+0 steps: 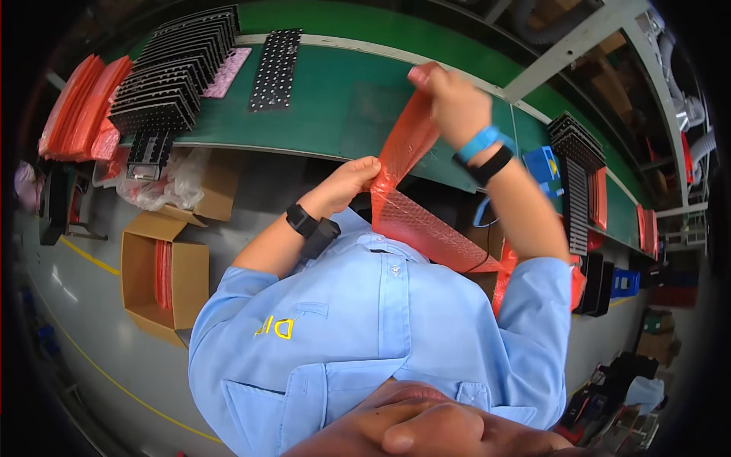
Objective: The recorder is wrapping electronic components in red bubble wrap and organizing them.
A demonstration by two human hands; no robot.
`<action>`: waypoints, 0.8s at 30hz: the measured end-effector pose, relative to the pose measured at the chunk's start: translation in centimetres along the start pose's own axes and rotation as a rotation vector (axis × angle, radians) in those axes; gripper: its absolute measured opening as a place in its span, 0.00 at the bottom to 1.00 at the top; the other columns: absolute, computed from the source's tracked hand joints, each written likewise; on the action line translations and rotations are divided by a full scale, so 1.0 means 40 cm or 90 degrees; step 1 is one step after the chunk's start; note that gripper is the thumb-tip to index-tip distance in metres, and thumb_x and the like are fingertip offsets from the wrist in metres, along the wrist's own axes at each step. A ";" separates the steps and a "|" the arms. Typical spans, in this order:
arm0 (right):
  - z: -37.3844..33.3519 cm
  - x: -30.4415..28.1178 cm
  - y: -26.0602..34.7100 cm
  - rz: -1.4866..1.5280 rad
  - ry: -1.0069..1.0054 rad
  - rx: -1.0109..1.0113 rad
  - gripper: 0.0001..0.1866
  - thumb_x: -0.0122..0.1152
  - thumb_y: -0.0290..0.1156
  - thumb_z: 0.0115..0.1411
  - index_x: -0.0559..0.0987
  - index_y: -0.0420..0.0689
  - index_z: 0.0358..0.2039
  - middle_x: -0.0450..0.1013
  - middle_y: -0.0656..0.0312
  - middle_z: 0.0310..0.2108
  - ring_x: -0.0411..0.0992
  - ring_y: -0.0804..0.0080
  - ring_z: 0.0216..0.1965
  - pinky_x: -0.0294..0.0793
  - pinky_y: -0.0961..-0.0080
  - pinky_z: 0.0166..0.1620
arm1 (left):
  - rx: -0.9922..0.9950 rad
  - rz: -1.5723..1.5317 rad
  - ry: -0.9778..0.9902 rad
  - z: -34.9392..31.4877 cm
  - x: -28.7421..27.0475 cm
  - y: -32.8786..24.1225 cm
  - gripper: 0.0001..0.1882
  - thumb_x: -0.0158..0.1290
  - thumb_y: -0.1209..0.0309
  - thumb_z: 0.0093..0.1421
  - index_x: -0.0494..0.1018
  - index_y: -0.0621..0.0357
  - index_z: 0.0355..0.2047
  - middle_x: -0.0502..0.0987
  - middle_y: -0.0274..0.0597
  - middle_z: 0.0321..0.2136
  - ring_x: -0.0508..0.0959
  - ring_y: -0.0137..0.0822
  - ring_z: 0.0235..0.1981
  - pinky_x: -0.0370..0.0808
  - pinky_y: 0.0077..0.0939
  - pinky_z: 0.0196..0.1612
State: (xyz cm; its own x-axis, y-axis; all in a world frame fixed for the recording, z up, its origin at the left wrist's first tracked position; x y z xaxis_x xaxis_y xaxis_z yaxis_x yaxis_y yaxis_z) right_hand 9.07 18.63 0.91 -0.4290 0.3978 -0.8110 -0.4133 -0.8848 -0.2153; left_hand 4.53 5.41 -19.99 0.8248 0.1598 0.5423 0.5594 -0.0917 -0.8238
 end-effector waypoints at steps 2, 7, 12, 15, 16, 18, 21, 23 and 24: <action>-0.073 0.053 0.093 -0.041 0.010 -0.024 0.04 0.56 0.31 0.54 0.71 0.49 0.30 0.72 0.60 0.32 0.73 0.60 0.30 0.71 0.59 0.28 | 0.014 0.037 -0.028 -0.004 0.012 0.002 0.13 0.48 0.62 0.68 0.73 0.59 0.39 0.80 0.33 0.33 0.77 0.22 0.33 0.73 0.22 0.39; -0.182 0.095 0.155 0.012 0.020 0.028 0.19 0.70 0.40 0.45 0.71 0.49 0.33 0.71 0.65 0.37 0.70 0.65 0.37 0.69 0.66 0.34 | 0.005 0.132 -0.084 -0.011 -0.011 0.044 0.13 0.49 0.63 0.67 0.74 0.60 0.40 0.79 0.34 0.36 0.77 0.22 0.33 0.73 0.22 0.37; -0.186 0.082 0.124 0.086 -0.046 0.038 0.23 0.72 0.47 0.42 0.73 0.49 0.33 0.72 0.66 0.35 0.69 0.64 0.35 0.67 0.65 0.34 | -0.144 -0.085 -0.048 -0.022 0.031 0.027 0.13 0.55 0.70 0.62 0.74 0.65 0.45 0.80 0.36 0.36 0.78 0.23 0.32 0.75 0.21 0.37; -0.138 0.020 0.084 0.115 -0.050 0.042 0.21 0.73 0.45 0.43 0.74 0.47 0.31 0.73 0.63 0.32 0.70 0.62 0.33 0.69 0.66 0.32 | -0.207 -0.317 0.042 -0.033 0.094 0.010 0.15 0.54 0.73 0.60 0.73 0.65 0.47 0.80 0.38 0.36 0.78 0.25 0.34 0.74 0.21 0.40; -0.117 -0.004 0.068 0.128 -0.056 0.044 0.20 0.73 0.44 0.44 0.74 0.47 0.31 0.73 0.62 0.30 0.70 0.62 0.31 0.70 0.66 0.32 | -0.234 -0.432 0.089 -0.035 0.117 0.008 0.16 0.54 0.75 0.60 0.73 0.66 0.48 0.80 0.39 0.37 0.78 0.26 0.35 0.74 0.21 0.42; -0.079 -0.048 0.026 0.114 -0.074 0.050 0.19 0.74 0.44 0.44 0.75 0.47 0.30 0.73 0.63 0.27 0.71 0.63 0.29 0.70 0.67 0.30 | -0.190 -0.222 0.057 -0.034 0.098 0.017 0.15 0.53 0.76 0.59 0.72 0.65 0.47 0.79 0.39 0.37 0.78 0.28 0.35 0.74 0.22 0.42; -0.055 -0.076 -0.017 0.080 -0.095 0.060 0.18 0.74 0.44 0.45 0.76 0.48 0.29 0.73 0.64 0.23 0.71 0.65 0.26 0.71 0.69 0.28 | -0.091 0.191 0.018 -0.044 0.051 0.025 0.14 0.51 0.77 0.59 0.72 0.64 0.46 0.79 0.40 0.37 0.78 0.30 0.35 0.74 0.25 0.42; -0.047 -0.077 -0.026 0.070 -0.112 0.049 0.18 0.73 0.45 0.46 0.77 0.49 0.28 0.73 0.66 0.21 0.72 0.67 0.25 0.72 0.71 0.27 | -0.033 0.170 -0.154 -0.071 -0.060 0.059 0.14 0.51 0.79 0.58 0.71 0.63 0.46 0.77 0.40 0.39 0.76 0.29 0.37 0.73 0.24 0.42; -0.048 -0.076 -0.026 0.074 -0.111 0.052 0.18 0.73 0.45 0.46 0.77 0.49 0.28 0.73 0.66 0.21 0.72 0.67 0.25 0.72 0.71 0.27 | -0.037 0.172 -0.157 -0.088 -0.090 0.086 0.14 0.51 0.79 0.58 0.71 0.63 0.46 0.77 0.40 0.39 0.76 0.29 0.37 0.73 0.24 0.42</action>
Point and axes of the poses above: each hand's wrist, its own z-axis towards the middle knuckle, its own x-axis out of the palm, y = z × x, the point moved 8 cm from there along z, towards the middle knuckle
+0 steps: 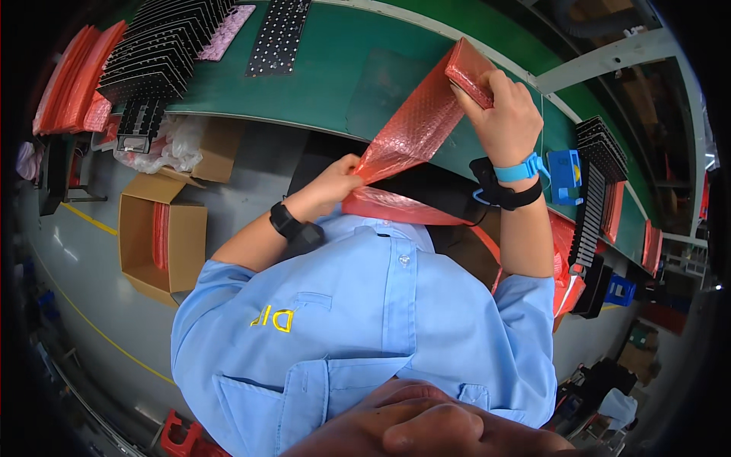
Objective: The recorder is wrapping electronic components in red bubble wrap and organizing them.
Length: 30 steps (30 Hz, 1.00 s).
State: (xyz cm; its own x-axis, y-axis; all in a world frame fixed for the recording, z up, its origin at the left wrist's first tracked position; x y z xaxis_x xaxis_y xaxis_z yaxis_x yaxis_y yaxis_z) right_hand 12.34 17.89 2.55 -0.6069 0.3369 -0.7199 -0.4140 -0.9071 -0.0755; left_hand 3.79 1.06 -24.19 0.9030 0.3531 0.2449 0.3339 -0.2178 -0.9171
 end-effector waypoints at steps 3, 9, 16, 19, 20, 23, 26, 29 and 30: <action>-0.008 0.001 0.014 -0.018 -0.023 -0.023 0.17 0.72 0.46 0.47 0.77 0.49 0.28 0.73 0.67 0.21 0.72 0.69 0.24 0.72 0.72 0.25 | -0.017 0.336 -0.099 -0.040 -0.095 0.076 0.14 0.52 0.77 0.59 0.71 0.61 0.46 0.75 0.39 0.43 0.74 0.27 0.40 0.72 0.24 0.42; -0.010 0.008 0.011 -0.024 -0.017 -0.022 0.18 0.72 0.47 0.47 0.77 0.50 0.29 0.73 0.67 0.20 0.72 0.69 0.23 0.72 0.72 0.25 | -0.186 -0.001 -0.018 -0.073 -0.101 0.087 0.11 0.51 0.75 0.62 0.71 0.58 0.46 0.75 0.37 0.34 0.75 0.27 0.34 0.71 0.24 0.43; -0.009 0.019 0.024 -0.029 -0.017 -0.025 0.18 0.72 0.48 0.47 0.77 0.50 0.29 0.73 0.67 0.19 0.73 0.68 0.24 0.73 0.71 0.25 | -0.001 -0.851 0.478 -0.086 -0.009 -0.018 0.12 0.45 0.75 0.65 0.72 0.57 0.47 0.78 0.35 0.34 0.76 0.29 0.37 0.71 0.26 0.46; -0.004 0.017 0.023 -0.031 -0.036 -0.028 0.17 0.71 0.47 0.48 0.77 0.50 0.29 0.74 0.66 0.21 0.74 0.67 0.24 0.73 0.70 0.26 | -0.339 -0.055 0.547 -0.141 -0.017 0.180 0.14 0.44 0.71 0.67 0.72 0.59 0.50 0.79 0.39 0.43 0.77 0.33 0.44 0.70 0.28 0.51; -0.003 0.022 0.020 -0.033 -0.037 -0.026 0.17 0.71 0.47 0.48 0.77 0.50 0.29 0.74 0.66 0.21 0.74 0.67 0.24 0.73 0.70 0.26 | -0.341 -0.054 0.548 -0.150 0.001 0.143 0.14 0.44 0.71 0.67 0.72 0.59 0.50 0.79 0.39 0.43 0.77 0.33 0.44 0.70 0.28 0.51; -0.008 0.045 0.019 -0.029 -0.005 -0.030 0.17 0.71 0.46 0.47 0.76 0.50 0.30 0.74 0.66 0.23 0.74 0.66 0.26 0.74 0.69 0.27 | 0.088 0.130 0.231 -0.104 -0.007 -0.060 0.15 0.47 0.75 0.64 0.72 0.63 0.51 0.79 0.45 0.42 0.79 0.30 0.43 0.71 0.26 0.52; -0.023 0.056 0.038 -0.024 0.011 -0.035 0.18 0.71 0.46 0.47 0.76 0.49 0.30 0.74 0.65 0.24 0.73 0.64 0.27 0.73 0.68 0.27 | -0.005 -0.155 0.147 -0.051 -0.042 -0.072 0.14 0.50 0.74 0.64 0.74 0.64 0.49 0.80 0.44 0.40 0.79 0.27 0.38 0.73 0.23 0.49; -0.051 0.076 0.067 -0.023 0.034 -0.036 0.19 0.72 0.46 0.46 0.76 0.48 0.30 0.74 0.64 0.27 0.73 0.62 0.28 0.73 0.67 0.28 | -0.034 -0.226 0.087 -0.012 -0.016 -0.057 0.13 0.52 0.73 0.63 0.74 0.65 0.47 0.80 0.42 0.39 0.79 0.25 0.37 0.74 0.21 0.47; -0.063 0.087 0.075 -0.025 0.048 -0.028 0.20 0.72 0.46 0.45 0.76 0.47 0.30 0.74 0.64 0.28 0.72 0.62 0.30 0.73 0.67 0.29 | -0.022 -0.152 0.074 0.006 0.002 -0.054 0.13 0.53 0.73 0.63 0.74 0.66 0.47 0.80 0.41 0.40 0.79 0.25 0.37 0.75 0.21 0.46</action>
Point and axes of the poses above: each hand's wrist, its own z-axis towards the middle knuckle, its own x-axis out of the palm, y = z × x, the point moved 8 cm from there along z, towards the middle knuckle
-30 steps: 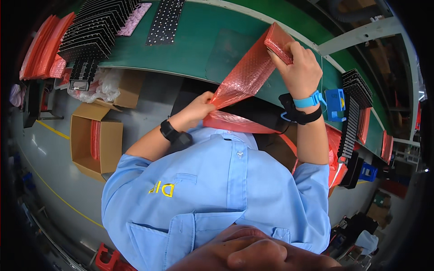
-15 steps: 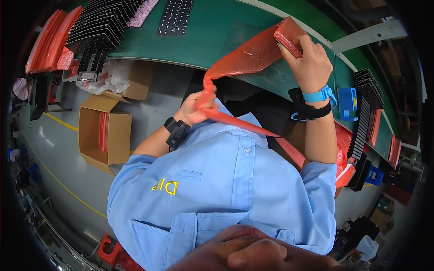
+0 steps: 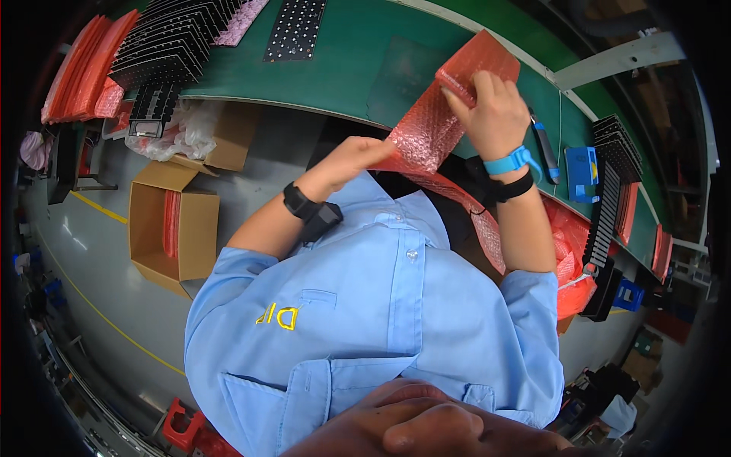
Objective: The recorder is wrapping electronic components in red bubble wrap and organizing them.
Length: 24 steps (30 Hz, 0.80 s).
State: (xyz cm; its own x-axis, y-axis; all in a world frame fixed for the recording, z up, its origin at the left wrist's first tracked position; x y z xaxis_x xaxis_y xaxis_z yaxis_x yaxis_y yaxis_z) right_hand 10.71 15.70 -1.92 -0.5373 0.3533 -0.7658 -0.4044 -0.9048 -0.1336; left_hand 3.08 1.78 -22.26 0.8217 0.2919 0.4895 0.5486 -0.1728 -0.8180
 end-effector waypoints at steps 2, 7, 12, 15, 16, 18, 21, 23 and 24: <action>-0.029 0.022 0.023 0.000 0.012 0.001 0.21 0.72 0.46 0.44 0.76 0.47 0.30 0.74 0.64 0.29 0.72 0.61 0.31 0.73 0.66 0.30 | 0.015 0.072 -0.017 0.014 0.010 0.008 0.14 0.54 0.72 0.63 0.75 0.66 0.47 0.80 0.40 0.40 0.79 0.25 0.38 0.75 0.21 0.45; -0.103 0.090 0.033 0.063 0.053 0.050 0.24 0.73 0.49 0.41 0.75 0.47 0.31 0.73 0.63 0.37 0.71 0.61 0.37 0.71 0.66 0.34 | 0.041 0.059 -0.028 0.003 0.023 0.013 0.13 0.54 0.71 0.63 0.75 0.67 0.45 0.80 0.38 0.39 0.78 0.24 0.37 0.76 0.21 0.44; -0.103 0.116 0.028 0.081 0.075 0.055 0.26 0.73 0.50 0.41 0.74 0.47 0.32 0.71 0.62 0.39 0.70 0.60 0.39 0.71 0.66 0.36 | 0.053 0.059 -0.048 0.002 0.025 -0.011 0.12 0.56 0.71 0.62 0.76 0.67 0.41 0.80 0.37 0.34 0.78 0.23 0.33 0.76 0.20 0.38; -0.081 0.142 -0.002 0.066 0.090 0.071 0.26 0.73 0.50 0.42 0.73 0.46 0.33 0.71 0.61 0.40 0.69 0.58 0.40 0.71 0.65 0.37 | 0.083 0.098 -0.074 0.025 0.016 -0.030 0.11 0.56 0.70 0.62 0.77 0.67 0.40 0.80 0.36 0.32 0.77 0.21 0.31 0.75 0.18 0.36; -0.072 0.161 -0.022 0.058 0.102 0.090 0.26 0.73 0.50 0.42 0.73 0.46 0.34 0.71 0.60 0.40 0.69 0.57 0.40 0.71 0.64 0.38 | 0.096 0.138 -0.095 0.038 0.007 -0.040 0.11 0.56 0.70 0.63 0.77 0.68 0.39 0.80 0.35 0.32 0.77 0.21 0.31 0.75 0.17 0.36; -0.064 0.179 -0.056 0.047 0.114 0.119 0.26 0.73 0.50 0.43 0.73 0.46 0.34 0.70 0.59 0.39 0.69 0.56 0.40 0.71 0.63 0.39 | 0.105 0.185 -0.108 0.050 0.006 -0.045 0.11 0.55 0.70 0.63 0.78 0.68 0.39 0.80 0.34 0.32 0.76 0.20 0.31 0.74 0.17 0.35; -0.067 0.194 -0.085 0.146 0.150 0.097 0.26 0.71 0.47 0.47 0.74 0.43 0.39 0.71 0.53 0.44 0.69 0.51 0.44 0.70 0.61 0.46 | 0.111 0.207 -0.163 0.050 -0.001 -0.042 0.11 0.56 0.69 0.63 0.79 0.68 0.35 0.80 0.33 0.28 0.75 0.19 0.28 0.72 0.15 0.32; -0.092 0.169 -0.123 0.189 0.132 0.102 0.26 0.70 0.46 0.49 0.74 0.43 0.41 0.71 0.51 0.46 0.69 0.50 0.46 0.69 0.61 0.48 | 0.109 0.217 -0.165 0.048 -0.003 -0.036 0.12 0.56 0.68 0.63 0.80 0.68 0.34 0.79 0.31 0.26 0.73 0.18 0.26 0.71 0.15 0.30; -0.109 0.149 -0.143 0.237 0.114 0.093 0.26 0.70 0.45 0.50 0.74 0.42 0.43 0.70 0.49 0.47 0.68 0.48 0.48 0.69 0.60 0.50 | 0.112 0.220 -0.177 0.044 -0.012 -0.036 0.12 0.57 0.68 0.62 0.80 0.68 0.32 0.78 0.30 0.23 0.71 0.17 0.24 0.69 0.15 0.27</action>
Point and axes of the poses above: each hand's wrist, its own z-axis towards the middle knuckle, its own x-axis out of the palm, y = z × x, the point moved 8 cm from there along z, towards the middle knuckle
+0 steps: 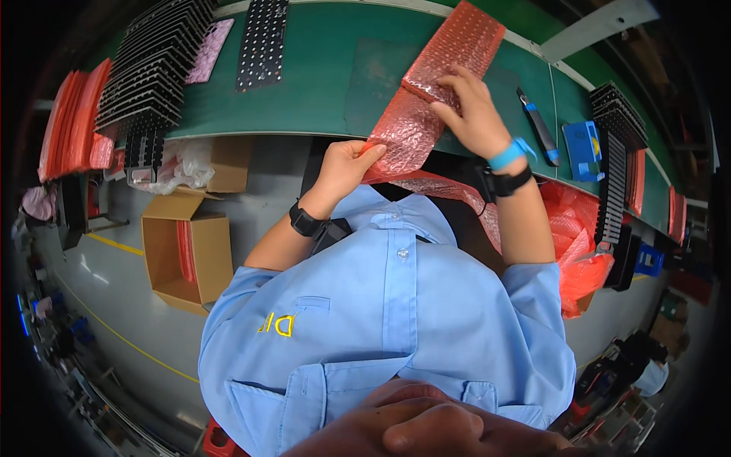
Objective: The recorder is wrapping electronic components in red bubble wrap and organizing them.
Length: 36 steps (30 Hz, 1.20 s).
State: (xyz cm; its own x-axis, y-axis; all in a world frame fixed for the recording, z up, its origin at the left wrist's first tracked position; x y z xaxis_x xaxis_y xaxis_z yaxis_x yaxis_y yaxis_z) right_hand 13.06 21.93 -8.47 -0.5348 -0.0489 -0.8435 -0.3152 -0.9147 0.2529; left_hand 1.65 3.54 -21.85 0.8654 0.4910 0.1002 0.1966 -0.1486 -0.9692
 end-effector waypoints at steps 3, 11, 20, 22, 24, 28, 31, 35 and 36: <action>-0.069 -0.121 -0.120 -0.115 -0.050 0.108 0.26 0.66 0.41 0.55 0.73 0.41 0.50 0.69 0.44 0.52 0.67 0.45 0.53 0.68 0.58 0.55 | 0.007 0.045 -0.018 -0.004 -0.031 -0.003 0.13 0.58 0.66 0.62 0.80 0.67 0.30 0.75 0.27 0.19 0.67 0.16 0.22 0.65 0.16 0.24; -0.222 -0.188 -0.290 -0.279 0.035 0.357 0.19 0.62 0.34 0.58 0.74 0.40 0.48 0.72 0.47 0.47 0.71 0.45 0.46 0.71 0.59 0.49 | 0.019 0.041 -0.015 0.021 -0.023 -0.011 0.19 0.56 0.64 0.63 0.78 0.67 0.22 0.68 0.23 0.14 0.61 0.15 0.19 0.57 0.18 0.20; -0.057 -0.064 0.117 0.134 0.187 0.028 0.14 0.52 0.24 0.61 0.75 0.37 0.47 0.75 0.46 0.36 0.74 0.47 0.38 0.74 0.60 0.42 | 0.053 0.087 -0.072 0.014 -0.018 -0.021 0.22 0.56 0.64 0.63 0.74 0.67 0.16 0.61 0.22 0.12 0.57 0.16 0.18 0.55 0.20 0.18; -0.052 -0.010 0.144 0.070 0.283 -0.004 0.15 0.53 0.24 0.60 0.75 0.39 0.48 0.75 0.47 0.34 0.74 0.47 0.35 0.74 0.59 0.38 | 0.063 0.086 -0.089 0.010 -0.019 -0.023 0.22 0.56 0.64 0.63 0.74 0.67 0.16 0.61 0.22 0.12 0.57 0.16 0.18 0.55 0.20 0.18; -0.053 -0.035 0.141 0.071 0.301 -0.017 0.16 0.54 0.24 0.58 0.75 0.40 0.48 0.74 0.47 0.33 0.74 0.47 0.33 0.74 0.58 0.35 | 0.050 0.118 -0.084 0.021 -0.021 -0.004 0.21 0.56 0.64 0.63 0.75 0.67 0.17 0.61 0.22 0.12 0.57 0.16 0.17 0.55 0.20 0.18; -0.113 -0.144 0.109 -0.036 0.381 -0.014 0.14 0.53 0.24 0.58 0.75 0.43 0.45 0.73 0.50 0.29 0.74 0.50 0.30 0.74 0.58 0.33 | 0.027 0.116 -0.081 0.013 -0.030 -0.019 0.20 0.56 0.64 0.63 0.77 0.67 0.19 0.66 0.23 0.13 0.60 0.15 0.18 0.58 0.18 0.19; -0.153 -0.225 0.025 -0.025 0.391 0.014 0.16 0.53 0.24 0.58 0.75 0.44 0.48 0.73 0.48 0.30 0.73 0.48 0.32 0.74 0.58 0.35 | 0.009 0.049 -0.064 0.013 -0.018 -0.012 0.18 0.55 0.64 0.64 0.79 0.68 0.23 0.71 0.25 0.16 0.64 0.15 0.20 0.62 0.17 0.22; -0.146 -0.282 -0.139 -0.139 0.139 0.200 0.18 0.56 0.24 0.58 0.75 0.44 0.50 0.73 0.45 0.38 0.73 0.46 0.38 0.75 0.60 0.38 | -0.047 -0.089 -0.013 0.003 0.010 -0.008 0.16 0.54 0.64 0.65 0.80 0.68 0.30 0.78 0.30 0.24 0.71 0.17 0.26 0.69 0.16 0.29; -0.150 -0.258 -0.168 -0.146 0.132 0.213 0.18 0.56 0.24 0.58 0.75 0.44 0.50 0.73 0.45 0.38 0.73 0.46 0.38 0.75 0.60 0.38 | -0.075 -0.126 0.001 -0.002 0.024 -0.014 0.15 0.54 0.65 0.65 0.79 0.68 0.33 0.79 0.32 0.27 0.73 0.18 0.28 0.70 0.16 0.32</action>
State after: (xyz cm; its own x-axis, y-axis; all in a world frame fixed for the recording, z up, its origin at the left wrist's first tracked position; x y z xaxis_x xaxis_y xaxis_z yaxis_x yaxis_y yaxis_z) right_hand 25.41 26.19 -4.32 -0.2635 0.0296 -0.9642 -0.6613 -0.7332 0.1583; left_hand 2.42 4.03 -21.20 0.8053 0.5190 0.2866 0.4153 -0.1489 -0.8974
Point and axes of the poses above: each hand's wrist, its own z-axis towards the middle knuckle, its own x-axis out of the palm, y = z × x, the point moved 8 cm from there along z, towards the middle knuckle
